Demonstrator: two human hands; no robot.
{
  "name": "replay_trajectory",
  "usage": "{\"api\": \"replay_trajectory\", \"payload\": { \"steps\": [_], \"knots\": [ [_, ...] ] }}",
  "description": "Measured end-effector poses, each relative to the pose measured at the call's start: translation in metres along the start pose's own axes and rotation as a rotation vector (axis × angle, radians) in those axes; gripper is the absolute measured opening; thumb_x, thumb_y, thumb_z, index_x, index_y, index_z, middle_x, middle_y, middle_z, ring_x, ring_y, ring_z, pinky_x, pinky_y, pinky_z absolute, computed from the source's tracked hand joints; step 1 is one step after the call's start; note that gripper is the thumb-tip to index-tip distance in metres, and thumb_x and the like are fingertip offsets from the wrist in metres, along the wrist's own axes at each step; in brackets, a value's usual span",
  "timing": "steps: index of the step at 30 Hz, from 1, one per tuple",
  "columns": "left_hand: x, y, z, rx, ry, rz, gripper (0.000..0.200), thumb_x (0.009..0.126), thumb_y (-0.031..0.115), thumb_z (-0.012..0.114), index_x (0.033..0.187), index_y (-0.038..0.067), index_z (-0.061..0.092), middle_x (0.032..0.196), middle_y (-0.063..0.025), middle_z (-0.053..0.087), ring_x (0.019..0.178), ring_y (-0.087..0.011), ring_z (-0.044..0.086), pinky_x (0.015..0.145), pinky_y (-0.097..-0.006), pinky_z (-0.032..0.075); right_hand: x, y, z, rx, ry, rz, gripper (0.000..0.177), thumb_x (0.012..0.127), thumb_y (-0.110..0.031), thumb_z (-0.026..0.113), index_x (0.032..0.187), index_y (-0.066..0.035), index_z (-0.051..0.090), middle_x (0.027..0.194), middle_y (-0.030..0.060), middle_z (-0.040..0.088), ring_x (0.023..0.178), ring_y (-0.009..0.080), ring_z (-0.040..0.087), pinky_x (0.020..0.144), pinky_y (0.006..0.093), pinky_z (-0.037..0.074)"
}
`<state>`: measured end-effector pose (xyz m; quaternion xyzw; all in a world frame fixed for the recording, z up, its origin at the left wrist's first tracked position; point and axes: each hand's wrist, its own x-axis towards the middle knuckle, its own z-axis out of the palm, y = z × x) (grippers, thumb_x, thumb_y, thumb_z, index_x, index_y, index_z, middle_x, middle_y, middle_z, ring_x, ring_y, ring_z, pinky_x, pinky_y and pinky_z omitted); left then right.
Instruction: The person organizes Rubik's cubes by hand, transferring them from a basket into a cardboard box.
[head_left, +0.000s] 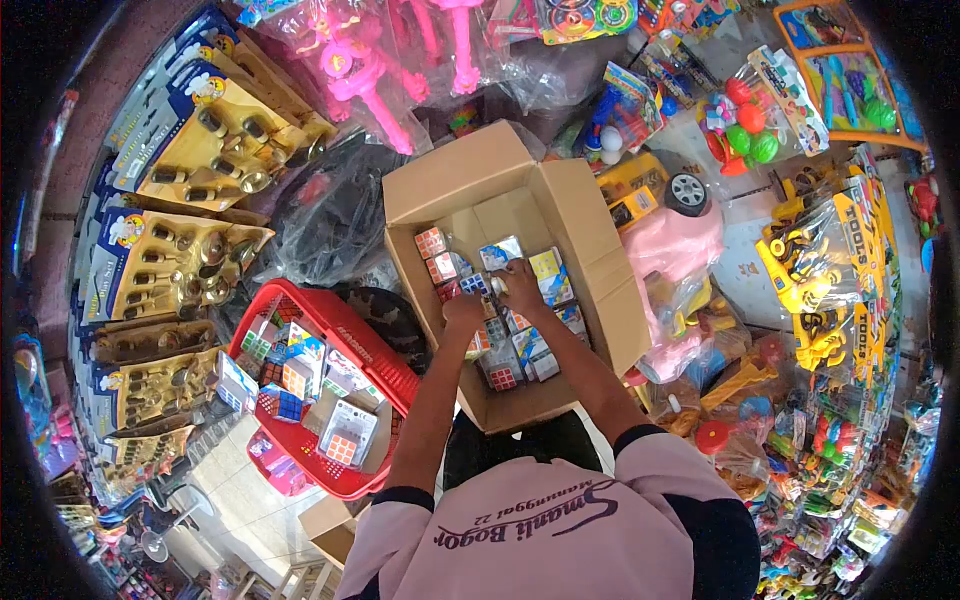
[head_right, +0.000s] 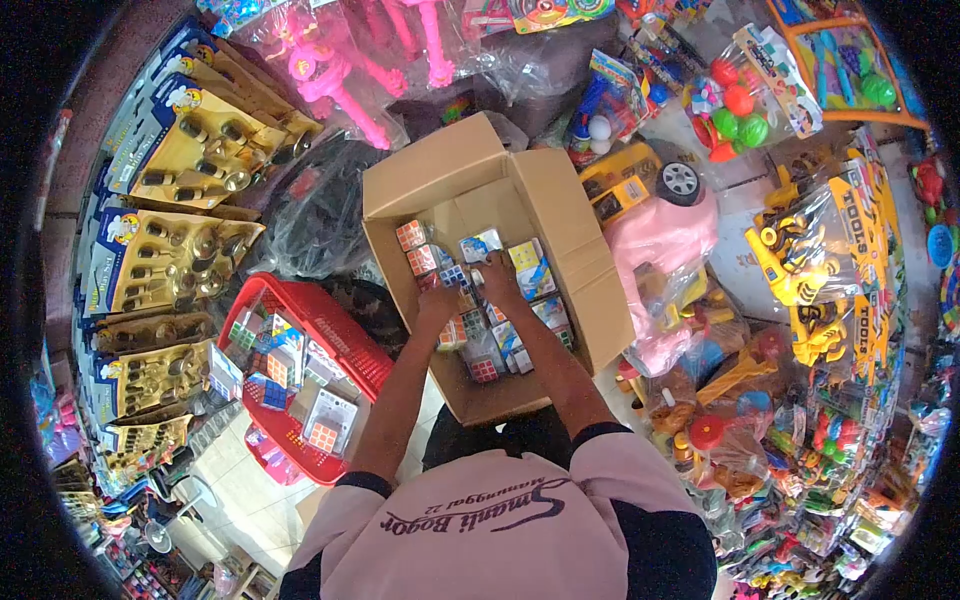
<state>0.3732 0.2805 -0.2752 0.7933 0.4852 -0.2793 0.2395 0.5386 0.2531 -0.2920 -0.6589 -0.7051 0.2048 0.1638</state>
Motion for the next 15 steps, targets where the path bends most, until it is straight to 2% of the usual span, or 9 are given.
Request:
{"api": "replay_trajectory", "payload": {
  "steps": [3, 6, 9, 15],
  "knots": [
    [0.001, -0.011, 0.001, -0.062, 0.026, 0.027, 0.047, 0.091, 0.019, 0.042, 0.138, 0.022, 0.042, 0.106, -0.0108, 0.067, 0.09, -0.0265, 0.067, 0.067, -0.0422, 0.054, 0.0, 0.002, 0.0, -0.004, -0.034, 0.002, 0.054, 0.058, -0.018, 0.079, 0.11, -0.018, 0.064, 0.11, 0.0121, 0.048, 0.109, 0.0307, 0.043, 0.095, 0.0426, 0.039],
    [0.001, -0.014, 0.009, -0.098, 0.089, 0.022, 0.047, 0.09, 0.018, 0.043, 0.136, 0.023, 0.043, 0.108, -0.0125, 0.066, 0.092, -0.027, 0.067, 0.069, -0.0435, 0.054, 0.001, 0.001, -0.005, -0.042, -0.066, -0.02, 0.055, 0.058, -0.019, 0.079, 0.11, -0.016, 0.061, 0.108, 0.0125, 0.048, 0.11, 0.0323, 0.044, 0.093, 0.043, 0.041],
    [0.001, -0.006, 0.002, -0.109, 0.004, -0.034, 0.049, 0.088, 0.018, 0.045, 0.136, 0.025, 0.044, 0.113, -0.0135, 0.063, 0.098, -0.0276, 0.065, 0.073, -0.0444, 0.054, 0.001, -0.007, -0.007, -0.248, -0.148, -0.002, 0.06, 0.06, -0.022, 0.08, 0.116, -0.016, 0.057, 0.113, 0.0107, 0.048, 0.114, 0.0323, 0.043, 0.092, 0.0448, 0.043],
    [-0.007, -0.018, -0.011, -0.168, -0.036, 0.029, 0.051, 0.084, 0.019, 0.049, 0.135, 0.02, 0.045, 0.114, -0.0164, 0.062, 0.1, -0.0304, 0.064, 0.08, -0.0457, 0.052, 0.0, -0.01, -0.017, -0.225, -0.242, 0.004, 0.063, 0.063, -0.024, 0.079, 0.12, -0.015, 0.053, 0.119, 0.009, 0.046, 0.118, 0.0308, 0.041, 0.093, 0.048, 0.043]
  ]
}}
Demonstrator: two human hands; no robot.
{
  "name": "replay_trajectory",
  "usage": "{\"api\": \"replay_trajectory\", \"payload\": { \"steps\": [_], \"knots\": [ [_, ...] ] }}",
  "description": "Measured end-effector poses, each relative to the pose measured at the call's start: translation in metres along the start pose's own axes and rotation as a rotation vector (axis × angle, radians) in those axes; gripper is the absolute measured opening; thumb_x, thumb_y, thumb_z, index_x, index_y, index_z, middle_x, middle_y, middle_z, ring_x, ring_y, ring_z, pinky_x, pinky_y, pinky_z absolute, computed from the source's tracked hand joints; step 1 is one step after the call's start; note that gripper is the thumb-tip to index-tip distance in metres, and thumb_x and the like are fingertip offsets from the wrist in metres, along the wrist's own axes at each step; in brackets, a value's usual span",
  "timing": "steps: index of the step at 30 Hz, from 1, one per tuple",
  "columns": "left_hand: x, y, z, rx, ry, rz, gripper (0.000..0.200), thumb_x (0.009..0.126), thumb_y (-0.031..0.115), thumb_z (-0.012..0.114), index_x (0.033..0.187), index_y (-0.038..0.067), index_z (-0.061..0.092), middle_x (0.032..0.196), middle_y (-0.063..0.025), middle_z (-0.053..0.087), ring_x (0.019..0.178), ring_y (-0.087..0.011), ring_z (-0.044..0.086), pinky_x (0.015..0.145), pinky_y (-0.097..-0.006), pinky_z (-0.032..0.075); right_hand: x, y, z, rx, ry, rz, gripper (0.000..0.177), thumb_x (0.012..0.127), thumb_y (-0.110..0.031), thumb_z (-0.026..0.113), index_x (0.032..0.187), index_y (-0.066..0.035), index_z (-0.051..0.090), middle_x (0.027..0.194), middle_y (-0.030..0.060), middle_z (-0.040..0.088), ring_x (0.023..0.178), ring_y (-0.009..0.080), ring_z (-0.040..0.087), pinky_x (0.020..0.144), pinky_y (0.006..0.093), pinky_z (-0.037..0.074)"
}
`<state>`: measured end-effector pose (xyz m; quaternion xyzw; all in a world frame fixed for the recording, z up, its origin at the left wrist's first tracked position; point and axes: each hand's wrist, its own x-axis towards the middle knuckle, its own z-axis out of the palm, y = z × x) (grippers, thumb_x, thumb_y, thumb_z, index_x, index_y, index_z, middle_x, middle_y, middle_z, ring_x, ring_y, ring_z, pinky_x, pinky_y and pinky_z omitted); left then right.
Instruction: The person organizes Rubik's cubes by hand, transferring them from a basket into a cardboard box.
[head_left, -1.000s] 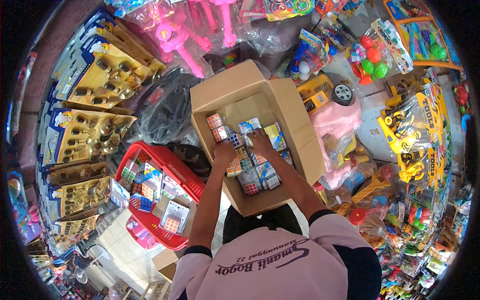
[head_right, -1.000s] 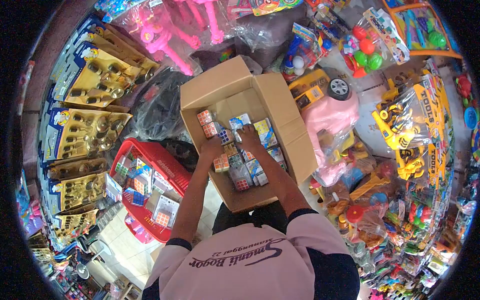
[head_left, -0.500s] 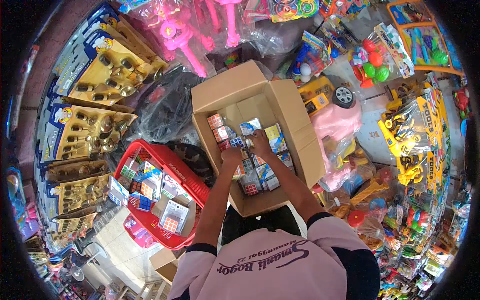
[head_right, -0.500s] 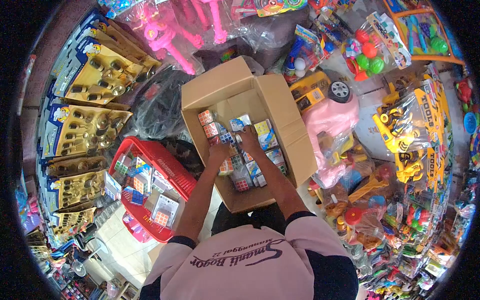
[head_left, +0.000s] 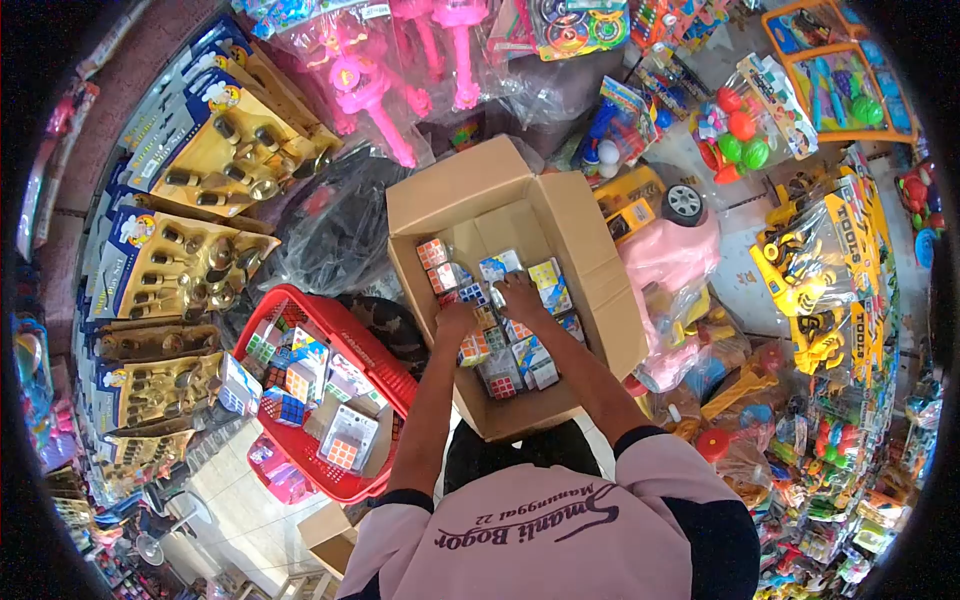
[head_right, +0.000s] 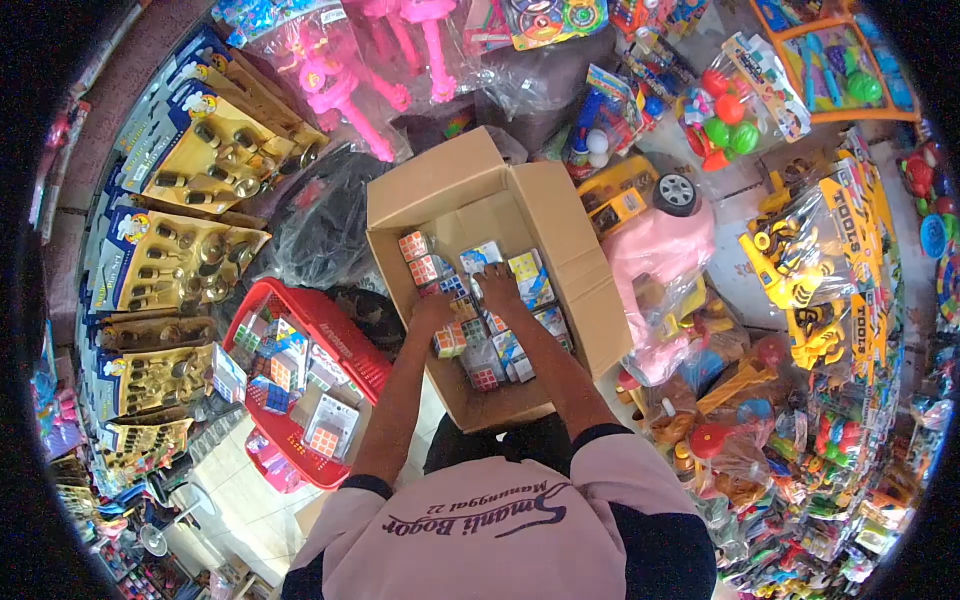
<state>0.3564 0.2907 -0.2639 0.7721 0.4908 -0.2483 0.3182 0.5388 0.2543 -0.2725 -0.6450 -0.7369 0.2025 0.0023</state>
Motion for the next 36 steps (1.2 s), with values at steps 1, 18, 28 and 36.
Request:
{"api": "replay_trajectory", "payload": {
  "steps": [1, 18, 28, 36],
  "knots": [
    [-0.007, 0.002, -0.008, -0.036, 0.003, 0.001, 0.051, 0.084, 0.019, 0.05, 0.135, 0.019, 0.045, 0.115, -0.0173, 0.062, 0.1, -0.0315, 0.063, 0.081, -0.0454, 0.051, -0.001, 0.001, -0.003, 0.04, 0.015, 0.013, 0.061, 0.064, -0.024, 0.079, 0.119, -0.014, 0.054, 0.12, 0.0091, 0.046, 0.118, 0.0307, 0.041, 0.093, 0.0483, 0.042],
    [-0.07, 0.017, -0.068, -1.064, 0.502, 0.362, 0.044, 0.09, 0.01, 0.056, 0.133, 0.014, 0.046, 0.126, -0.0092, 0.055, 0.087, -0.0126, 0.062, 0.068, -0.0266, 0.051, -0.052, -0.036, -0.069, 1.648, -0.242, 0.519, 0.075, 0.086, -0.048, 0.061, 0.141, -0.015, 0.023, 0.129, 0.0149, 0.047, 0.107, 0.0284, 0.057, 0.085, 0.047, 0.05],
    [-0.065, 0.019, -0.072, -1.402, 0.558, 0.409, 0.053, 0.083, -0.006, 0.054, 0.133, 0.008, 0.045, 0.12, -0.0128, 0.055, 0.096, -0.0175, 0.059, 0.071, -0.0268, 0.051, -0.031, -0.025, -0.069, 1.566, -0.023, 0.482, 0.094, 0.072, -0.041, 0.077, 0.139, -0.008, 0.019, 0.128, 0.0155, 0.046, 0.113, 0.0282, 0.052, 0.083, 0.0456, 0.051],
    [-0.04, 0.011, -0.055, -1.475, 0.516, 0.361, 0.051, 0.083, -0.003, 0.057, 0.132, 0.005, 0.044, 0.111, -0.0093, 0.058, 0.093, -0.0131, 0.057, 0.072, -0.0251, 0.049, 0.004, 0.0, -0.067, 1.255, 0.18, 0.358, 0.081, 0.073, -0.035, 0.078, 0.131, -0.005, 0.029, 0.123, 0.0134, 0.047, 0.109, 0.0266, 0.053, 0.084, 0.0387, 0.049]
  ]
}}
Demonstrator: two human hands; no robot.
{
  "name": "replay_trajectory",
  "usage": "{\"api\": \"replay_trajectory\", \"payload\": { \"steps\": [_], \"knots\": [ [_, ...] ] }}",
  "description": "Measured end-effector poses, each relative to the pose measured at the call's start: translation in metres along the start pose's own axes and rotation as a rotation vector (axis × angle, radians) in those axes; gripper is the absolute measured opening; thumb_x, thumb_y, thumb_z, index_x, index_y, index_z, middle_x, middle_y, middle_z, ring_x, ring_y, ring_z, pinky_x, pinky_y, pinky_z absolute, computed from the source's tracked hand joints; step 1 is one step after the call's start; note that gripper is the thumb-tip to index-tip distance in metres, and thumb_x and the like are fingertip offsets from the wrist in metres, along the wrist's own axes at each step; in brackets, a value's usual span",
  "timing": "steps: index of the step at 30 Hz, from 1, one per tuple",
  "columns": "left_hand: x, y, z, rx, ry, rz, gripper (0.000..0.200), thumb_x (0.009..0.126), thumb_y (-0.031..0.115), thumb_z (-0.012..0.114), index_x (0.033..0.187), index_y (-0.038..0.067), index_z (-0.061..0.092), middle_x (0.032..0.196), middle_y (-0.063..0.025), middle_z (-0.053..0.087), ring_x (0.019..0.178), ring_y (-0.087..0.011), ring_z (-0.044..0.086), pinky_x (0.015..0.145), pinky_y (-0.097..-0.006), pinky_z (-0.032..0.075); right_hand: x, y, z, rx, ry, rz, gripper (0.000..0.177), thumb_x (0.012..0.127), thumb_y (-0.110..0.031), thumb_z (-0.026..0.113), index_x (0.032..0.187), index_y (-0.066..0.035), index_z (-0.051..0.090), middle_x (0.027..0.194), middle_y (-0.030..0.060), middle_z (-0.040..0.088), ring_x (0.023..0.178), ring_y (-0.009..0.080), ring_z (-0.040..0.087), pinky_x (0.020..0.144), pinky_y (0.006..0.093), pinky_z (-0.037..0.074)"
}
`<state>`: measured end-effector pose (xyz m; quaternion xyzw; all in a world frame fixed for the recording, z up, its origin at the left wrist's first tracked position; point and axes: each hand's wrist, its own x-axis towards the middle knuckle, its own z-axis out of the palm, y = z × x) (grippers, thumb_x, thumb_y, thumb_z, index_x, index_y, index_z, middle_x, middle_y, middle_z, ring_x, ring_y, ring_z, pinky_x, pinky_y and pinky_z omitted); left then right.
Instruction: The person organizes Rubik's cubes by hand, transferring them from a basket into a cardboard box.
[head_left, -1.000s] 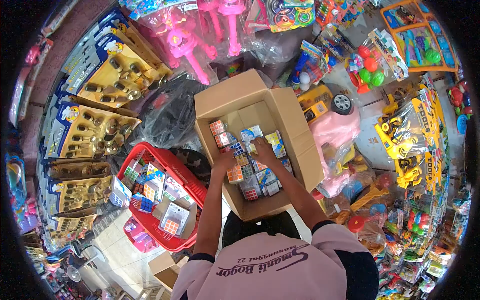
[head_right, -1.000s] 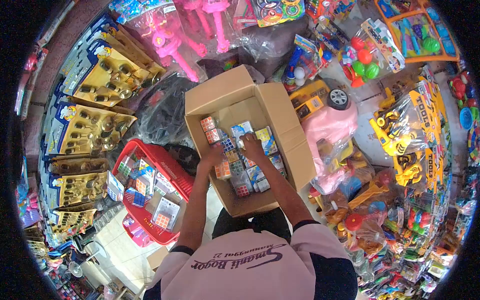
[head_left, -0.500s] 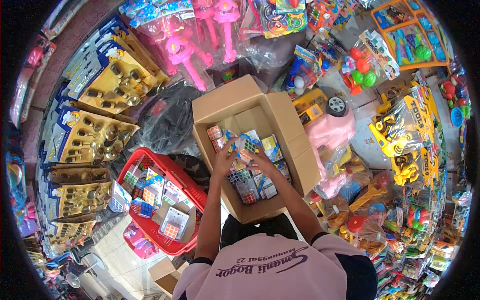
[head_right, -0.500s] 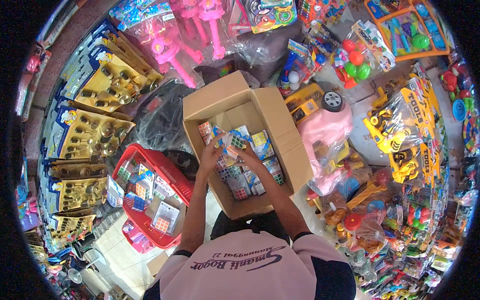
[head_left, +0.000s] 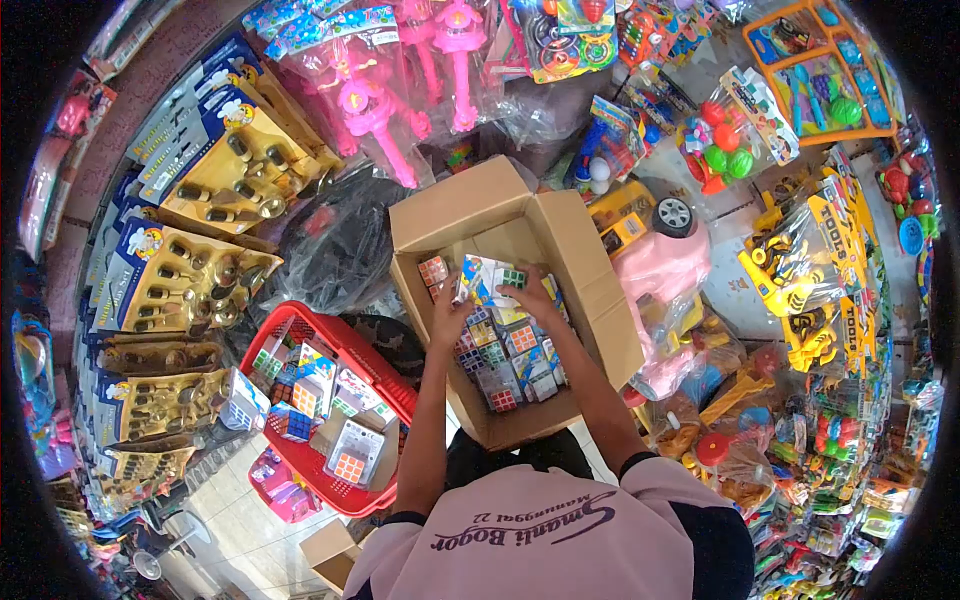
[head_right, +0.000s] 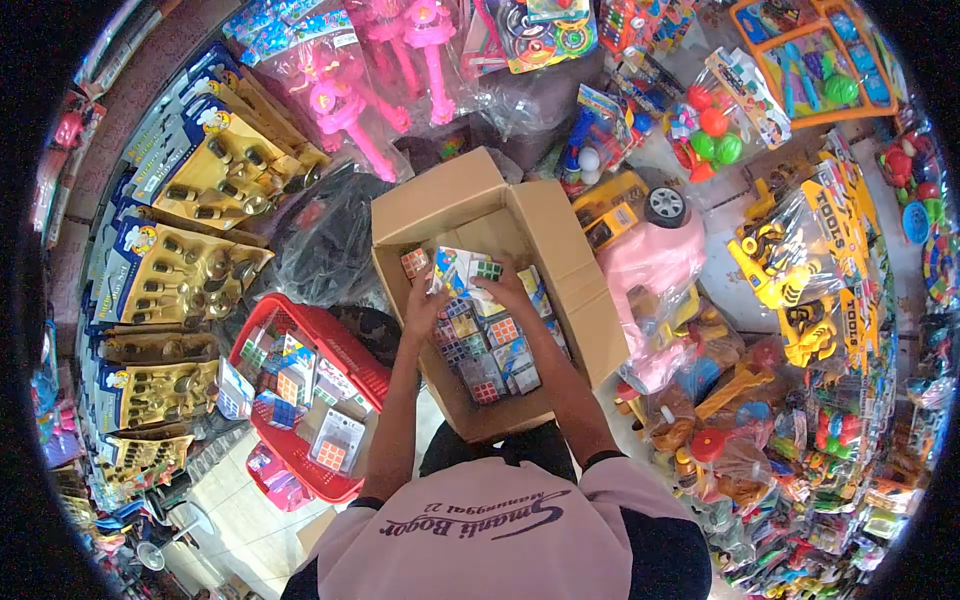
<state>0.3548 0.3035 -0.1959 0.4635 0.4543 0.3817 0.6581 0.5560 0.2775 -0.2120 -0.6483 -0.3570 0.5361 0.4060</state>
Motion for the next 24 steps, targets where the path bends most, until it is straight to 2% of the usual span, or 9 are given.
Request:
{"api": "replay_trajectory", "payload": {
  "steps": [2, 7, 9, 11, 16, 17, 18, 22, 24],
  "knots": [
    [0.008, -0.012, -0.007, 0.131, -0.001, -0.03, 0.049, 0.084, 0.001, 0.058, 0.131, 0.005, 0.044, 0.109, -0.009, 0.059, 0.093, -0.0133, 0.057, 0.074, -0.0263, 0.049, 0.013, 0.004, -0.004, -0.124, 0.12, -0.271, 0.077, 0.068, -0.028, 0.081, 0.124, 0.001, 0.036, 0.114, 0.0177, 0.051, 0.106, 0.0264, 0.053, 0.089, 0.036, 0.043],
    [0.029, -0.026, -0.013, 0.282, 0.07, 0.058, 0.046, 0.088, 0.007, 0.056, 0.132, 0.006, 0.045, 0.104, -0.0071, 0.062, 0.091, -0.0135, 0.058, 0.081, -0.027, 0.047, 0.026, -0.055, -0.018, -0.525, 0.19, -0.436, 0.075, 0.064, -0.02, 0.078, 0.125, -0.003, 0.037, 0.117, 0.0203, 0.046, 0.11, 0.038, 0.047, 0.092, 0.0437, 0.04],
    [0.03, -0.037, -0.017, 0.51, 0.071, 0.037, 0.042, 0.086, 0.014, 0.06, 0.126, 0.007, 0.05, 0.108, -0.0112, 0.062, 0.094, -0.0234, 0.06, 0.086, -0.0351, 0.047, 0.034, -0.066, -0.017, -0.728, 0.236, -0.516, 0.075, 0.063, -0.019, 0.078, 0.124, -0.004, 0.038, 0.121, 0.0191, 0.045, 0.11, 0.0402, 0.046, 0.09, 0.0451, 0.04],
    [0.041, -0.077, -0.024, 0.681, 0.02, 0.152, 0.038, 0.083, 0.018, 0.063, 0.12, 0.011, 0.055, 0.108, -0.0141, 0.061, 0.091, -0.0325, 0.06, 0.084, -0.0415, 0.048, 0.042, -0.069, -0.01, -0.932, 0.277, -0.595, 0.076, 0.061, -0.018, 0.078, 0.125, -0.007, 0.04, 0.123, 0.0154, 0.045, 0.114, 0.037, 0.044, 0.094, 0.0478, 0.037],
    [0.026, -0.1, -0.008, 1.03, -0.105, 0.243, 0.042, 0.076, 0.024, 0.069, 0.116, 0.016, 0.059, 0.118, -0.0121, 0.053, 0.112, -0.0338, 0.049, 0.094, -0.0432, 0.043, 0.062, -0.056, 0.004, -1.298, 0.355, -0.85, 0.064, 0.066, -0.014, 0.07, 0.125, -0.011, 0.045, 0.125, 0.0125, 0.047, 0.118, 0.0323, 0.041, 0.097, 0.0519, 0.031],
    [0.021, -0.097, -0.003, 1.058, -0.1, 0.289, 0.043, 0.075, 0.025, 0.07, 0.116, 0.017, 0.059, 0.121, -0.0115, 0.051, 0.116, -0.0331, 0.046, 0.096, -0.0436, 0.041, 0.068, -0.05, 0.004, -1.327, 0.333, -0.866, 0.063, 0.066, -0.013, 0.068, 0.125, -0.013, 0.046, 0.126, 0.0121, 0.047, 0.119, 0.0322, 0.041, 0.097, 0.0521, 0.031],
    [0.017, -0.088, 0.002, 1.089, -0.174, 0.096, 0.05, 0.072, 0.029, 0.072, 0.119, 0.02, 0.057, 0.132, -0.0113, 0.041, 0.127, -0.034, 0.034, 0.101, -0.052, 0.035, 0.075, -0.04, 0.002, -1.355, 0.31, -0.882, 0.063, 0.067, -0.011, 0.067, 0.126, -0.014, 0.046, 0.126, 0.0118, 0.047, 0.119, 0.0322, 0.041, 0.097, 0.0523, 0.031],
    [0.007, -0.08, 0.018, 1.249, -0.195, 0.014, 0.06, 0.069, 0.035, 0.075, 0.123, 0.022, 0.054, 0.136, -0.013, 0.036, 0.131, -0.0381, 0.027, 0.1, -0.0627, 0.029, 0.085, -0.027, 0.002, -1.403, 0.188, -0.898, 0.065, 0.069, -0.011, 0.067, 0.13, -0.016, 0.045, 0.13, 0.0115, 0.046, 0.12, 0.0319, 0.041, 0.098, 0.0513, 0.031],
    [0.003, -0.075, 0.021, 1.245, -0.199, -0.003, 0.064, 0.068, 0.038, 0.076, 0.126, 0.023, 0.051, 0.139, -0.0142, 0.032, 0.134, -0.0396, 0.023, 0.1, -0.0658, 0.026, 0.086, -0.036, 0.001, -1.336, -0.002, -0.838, 0.07, 0.07, -0.013, 0.07, 0.133, -0.016, 0.042, 0.132, 0.012, 0.044, 0.122, 0.0319, 0.04, 0.1, 0.0506, 0.03]
  ]
}}
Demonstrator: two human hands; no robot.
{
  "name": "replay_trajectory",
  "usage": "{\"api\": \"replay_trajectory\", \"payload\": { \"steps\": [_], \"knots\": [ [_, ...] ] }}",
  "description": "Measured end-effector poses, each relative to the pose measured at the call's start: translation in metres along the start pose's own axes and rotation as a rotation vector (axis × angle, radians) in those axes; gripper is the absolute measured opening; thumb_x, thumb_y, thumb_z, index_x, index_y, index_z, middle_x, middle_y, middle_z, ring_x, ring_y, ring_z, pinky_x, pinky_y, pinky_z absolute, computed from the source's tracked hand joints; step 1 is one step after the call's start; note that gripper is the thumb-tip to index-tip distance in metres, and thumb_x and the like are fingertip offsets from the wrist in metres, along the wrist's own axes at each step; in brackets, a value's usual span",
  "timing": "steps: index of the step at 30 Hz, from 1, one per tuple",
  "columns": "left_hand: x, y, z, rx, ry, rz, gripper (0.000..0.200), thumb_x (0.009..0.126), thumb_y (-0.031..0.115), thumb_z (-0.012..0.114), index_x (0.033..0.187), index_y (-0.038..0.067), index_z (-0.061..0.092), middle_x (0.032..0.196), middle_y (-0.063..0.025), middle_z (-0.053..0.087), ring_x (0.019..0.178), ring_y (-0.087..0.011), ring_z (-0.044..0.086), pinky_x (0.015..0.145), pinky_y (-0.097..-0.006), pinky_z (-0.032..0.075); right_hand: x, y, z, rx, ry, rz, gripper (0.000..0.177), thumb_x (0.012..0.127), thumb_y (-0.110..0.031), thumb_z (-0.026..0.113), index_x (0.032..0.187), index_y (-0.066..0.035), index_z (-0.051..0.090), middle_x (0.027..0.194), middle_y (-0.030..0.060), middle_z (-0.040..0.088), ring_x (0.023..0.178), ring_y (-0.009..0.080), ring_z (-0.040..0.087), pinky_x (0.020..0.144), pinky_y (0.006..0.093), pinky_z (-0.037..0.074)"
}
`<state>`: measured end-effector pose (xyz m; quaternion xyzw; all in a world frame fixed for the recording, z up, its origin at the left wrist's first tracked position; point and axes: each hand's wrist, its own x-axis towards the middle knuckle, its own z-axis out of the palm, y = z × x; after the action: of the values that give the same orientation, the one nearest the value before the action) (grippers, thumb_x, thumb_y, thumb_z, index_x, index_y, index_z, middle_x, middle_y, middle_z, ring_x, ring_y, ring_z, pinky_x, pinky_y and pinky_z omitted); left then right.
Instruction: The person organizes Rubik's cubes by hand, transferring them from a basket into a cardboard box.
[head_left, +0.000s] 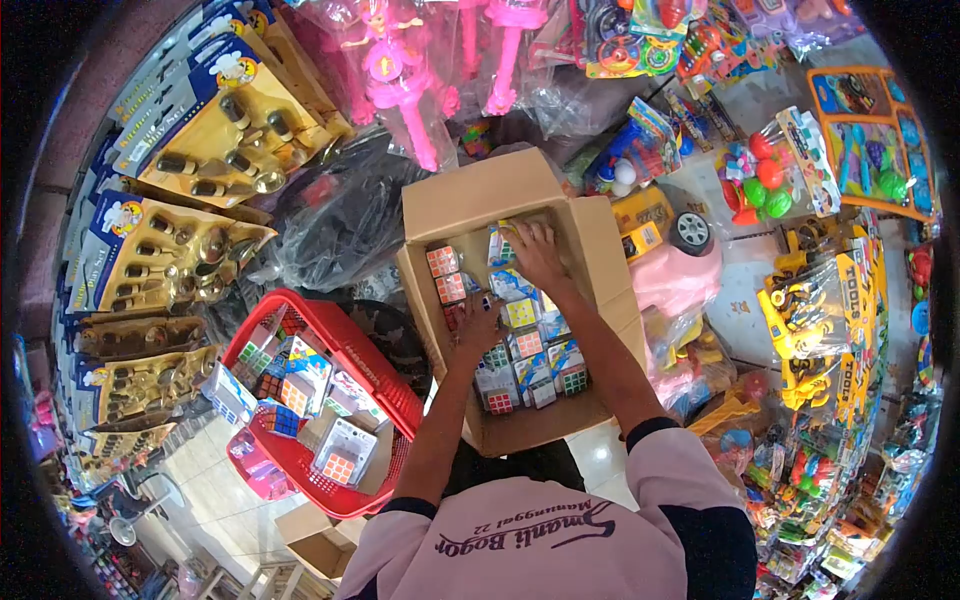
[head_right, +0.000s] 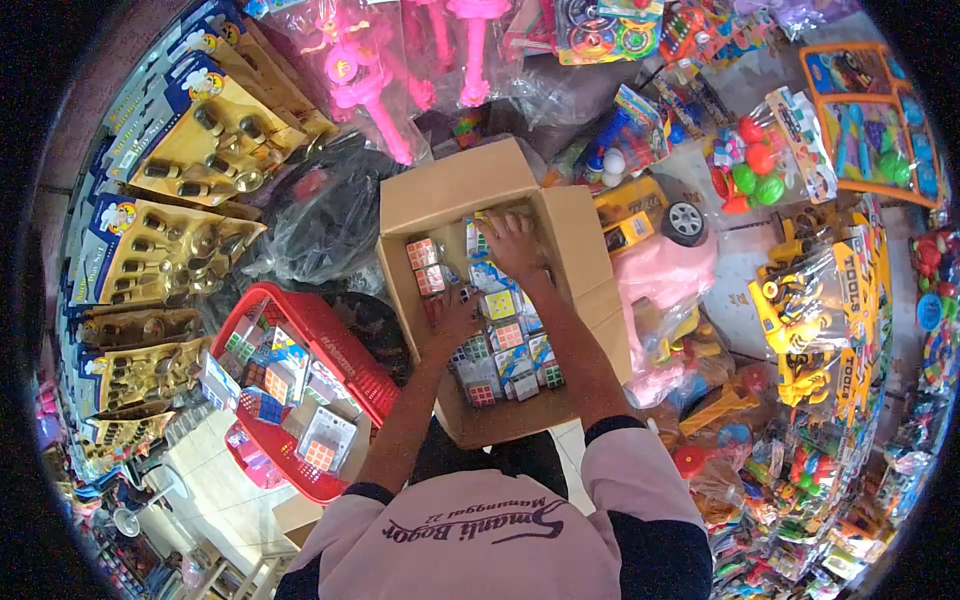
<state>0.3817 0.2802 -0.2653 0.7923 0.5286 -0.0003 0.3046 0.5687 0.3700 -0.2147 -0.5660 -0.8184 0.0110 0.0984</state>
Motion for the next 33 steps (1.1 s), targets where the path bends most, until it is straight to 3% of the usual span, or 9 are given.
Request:
{"api": "replay_trajectory", "payload": {
  "steps": [7, 12, 19, 21, 24, 25, 27, 31, 33],
  "knots": [
    [0.001, 0.003, 0.0, -0.073, -0.054, -0.061, 0.068, 0.07, 0.042, 0.076, 0.129, 0.024, 0.046, 0.145, -0.0163, 0.025, 0.139, -0.0409, 0.011, 0.1, -0.0702, 0.02, 0.015, 0.001, 0.023, 0.199, -0.437, 0.025, 0.086, 0.067, -0.016, 0.076, 0.141, -0.018, 0.031, 0.142, 0.0119, 0.035, 0.132, 0.0318, 0.032, 0.11, 0.0498, 0.024],
    [0.001, 0.005, 0.008, -0.021, -0.054, -0.094, 0.069, 0.07, 0.052, 0.072, 0.128, 0.026, 0.046, 0.146, -0.0165, 0.024, 0.138, -0.0437, 0.01, 0.1, -0.0726, 0.016, 0.012, 0.004, 0.049, 0.132, -0.45, 0.106, 0.085, 0.066, -0.012, 0.075, 0.139, -0.02, 0.033, 0.141, 0.0095, 0.036, 0.132, 0.0312, 0.032, 0.107, 0.051, 0.029],
    [0.007, 0.004, 0.018, -0.032, -0.059, -0.123, 0.066, 0.071, 0.052, 0.071, 0.126, 0.025, 0.047, 0.147, -0.0204, 0.023, 0.14, -0.0428, 0.008, 0.1, -0.0733, 0.014, 0.023, 0.001, 0.053, 0.166, -0.499, 0.011, 0.077, 0.063, 0.0, 0.069, 0.132, -0.018, 0.04, 0.137, 0.0095, 0.041, 0.131, 0.0321, 0.033, 0.1, 0.05, 0.04],
    [0.006, 0.003, 0.019, -0.054, -0.04, -0.098, 0.064, 0.072, 0.053, 0.07, 0.126, 0.025, 0.047, 0.147, -0.0212, 0.022, 0.14, -0.043, 0.008, 0.1, -0.0734, 0.014, 0.02, -0.006, 0.049, 0.172, -0.535, 0.048, 0.075, 0.066, 0.0, 0.068, 0.134, -0.018, 0.04, 0.137, 0.0105, 0.041, 0.132, 0.0321, 0.034, 0.099, 0.0487, 0.042],
    [0.004, 0.009, 0.012, -0.074, 0.019, -0.116, 0.063, 0.069, 0.04, 0.077, 0.123, 0.026, 0.049, 0.145, -0.0201, 0.027, 0.138, -0.0428, 0.012, 0.099, -0.0734, 0.017, 0.018, -0.001, 0.067, 0.18, -0.508, 0.039, 0.075, 0.067, -0.001, 0.068, 0.134, -0.017, 0.04, 0.138, 0.0115, 0.04, 0.132, 0.0333, 0.034, 0.097, 0.0475, 0.044],
    [0.003, 0.01, 0.011, -0.071, 0.01, -0.108, 0.063, 0.07, 0.044, 0.075, 0.124, 0.024, 0.049, 0.145, -0.0212, 0.026, 0.138, -0.0434, 0.013, 0.1, -0.0729, 0.016, 0.017, 0.001, 0.069, 0.182, -0.489, 0.028, 0.076, 0.066, -0.001, 0.069, 0.134, -0.017, 0.04, 0.139, 0.0118, 0.04, 0.131, 0.0339, 0.035, 0.096, 0.0472, 0.045],
    [0.002, 0.008, 0.01, -0.062, -0.005, -0.092, 0.065, 0.072, 0.051, 0.071, 0.126, 0.022, 0.049, 0.145, -0.0233, 0.024, 0.138, -0.0447, 0.013, 0.101, -0.0718, 0.016, 0.014, 0.003, 0.066, 0.221, -0.472, 0.054, 0.076, 0.065, -0.002, 0.069, 0.134, -0.017, 0.04, 0.14, 0.014, 0.037, 0.131, 0.0355, 0.034, 0.096, 0.0473, 0.046],
    [0.004, 0.004, 0.017, -0.068, 0.001, -0.074, 0.066, 0.073, 0.049, 0.071, 0.129, 0.021, 0.048, 0.144, -0.024, 0.025, 0.136, -0.0454, 0.016, 0.101, -0.0702, 0.018, 0.012, -0.004, 0.055, 0.194, -0.508, 0.118, 0.084, 0.063, -0.005, 0.072, 0.138, -0.018, 0.035, 0.145, 0.0182, 0.027, 0.134, 0.0379, 0.028, 0.096, 0.0473, 0.046],
    [0.003, 0.003, 0.016, -0.067, 0.022, -0.054, 0.066, 0.074, 0.047, 0.071, 0.13, 0.02, 0.047, 0.144, -0.0241, 0.025, 0.135, -0.0455, 0.017, 0.101, -0.069, 0.019, 0.007, -0.009, 0.046, 0.195, -0.511, 0.191, 0.091, 0.062, -0.006, 0.073, 0.141, -0.017, 0.029, 0.146, 0.0183, 0.026, 0.134, 0.039, 0.028, 0.103, 0.0461, 0.04]
  ]
}}
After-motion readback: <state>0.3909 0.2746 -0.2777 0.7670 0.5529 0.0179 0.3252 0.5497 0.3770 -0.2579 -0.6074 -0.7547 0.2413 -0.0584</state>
